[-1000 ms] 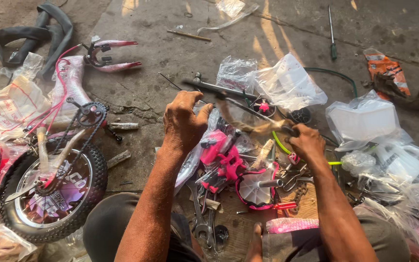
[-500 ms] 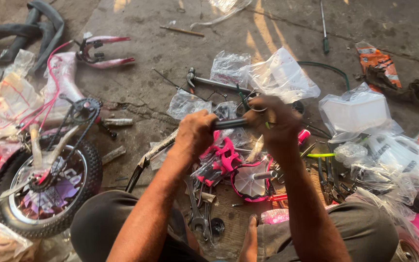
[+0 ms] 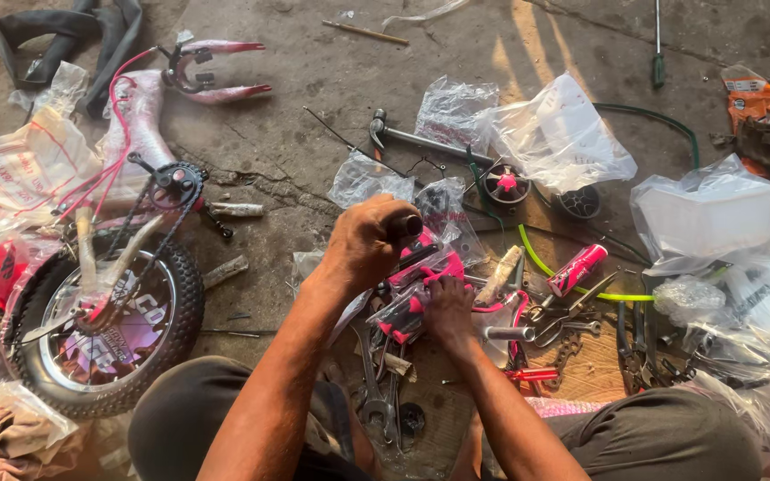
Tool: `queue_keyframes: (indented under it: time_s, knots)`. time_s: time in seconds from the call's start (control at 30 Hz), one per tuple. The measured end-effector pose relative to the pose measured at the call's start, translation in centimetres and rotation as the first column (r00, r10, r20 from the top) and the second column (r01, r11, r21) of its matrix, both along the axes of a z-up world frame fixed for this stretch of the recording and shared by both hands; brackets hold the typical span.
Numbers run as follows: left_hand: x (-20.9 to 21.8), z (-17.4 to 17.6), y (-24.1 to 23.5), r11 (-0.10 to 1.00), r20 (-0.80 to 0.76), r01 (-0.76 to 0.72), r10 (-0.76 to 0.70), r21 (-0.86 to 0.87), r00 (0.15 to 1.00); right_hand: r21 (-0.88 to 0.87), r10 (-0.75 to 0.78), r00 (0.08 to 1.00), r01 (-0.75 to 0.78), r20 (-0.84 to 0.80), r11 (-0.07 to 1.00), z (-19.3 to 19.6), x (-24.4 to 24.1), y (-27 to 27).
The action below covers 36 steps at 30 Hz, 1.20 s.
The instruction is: The person is assembling a pink children's bicycle. They remove protective wrapping from the handlebar, attach pink handlebar grips, and use pliers to secure a cable. The person then unpacks and attaches a pink brake lever to the handlebar.
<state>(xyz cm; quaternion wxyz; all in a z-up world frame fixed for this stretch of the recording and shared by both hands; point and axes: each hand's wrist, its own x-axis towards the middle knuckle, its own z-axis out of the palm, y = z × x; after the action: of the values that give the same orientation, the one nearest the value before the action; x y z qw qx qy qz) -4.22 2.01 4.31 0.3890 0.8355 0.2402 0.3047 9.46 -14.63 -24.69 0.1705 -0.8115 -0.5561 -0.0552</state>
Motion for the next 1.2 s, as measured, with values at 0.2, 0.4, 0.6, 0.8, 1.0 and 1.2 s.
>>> queue_keyframes:
  time_s: [0.2,0.4,0.6,0.8,1.0,1.2]
  knots:
    - [-0.9,4.1,1.2,0.978,0.199,-0.148,0.116,0.15,0.973,0.169,0.536,0.796,-0.508,-0.281,0.844,0.8,-6.1,2.3]
    - [-1.6,6.2,1.6,0.962,0.157,-0.212,0.185,0.173,0.97,-0.241,0.369,0.874,-0.45,-0.316,0.86,2.1,-10.7,6.3]
    - [-2.2,4.7,2.0,0.951,0.145,-0.211,0.181,0.228,0.973,0.12,0.551,0.807,-0.538,-0.213,0.834,4.2,-8.5,6.9]
    - [-1.2,4.4,1.5,0.962,0.098,-0.144,0.124,0.233,0.987,0.048,0.159,0.963,-0.173,0.218,0.984,2.6,5.6,6.3]
    - [-0.4,3.1,0.2,0.977,-0.036,0.004,0.004,0.214,0.999,-0.285,-0.329,0.919,0.382,0.217,0.879,2.5,21.8,-3.8]
    - [2.4,-0.8,-1.2,0.982,-0.093,0.099,-0.085,0.161,0.992,-0.381,-0.284,0.958,0.277,0.04,0.882,0.2,18.5,-2.0]
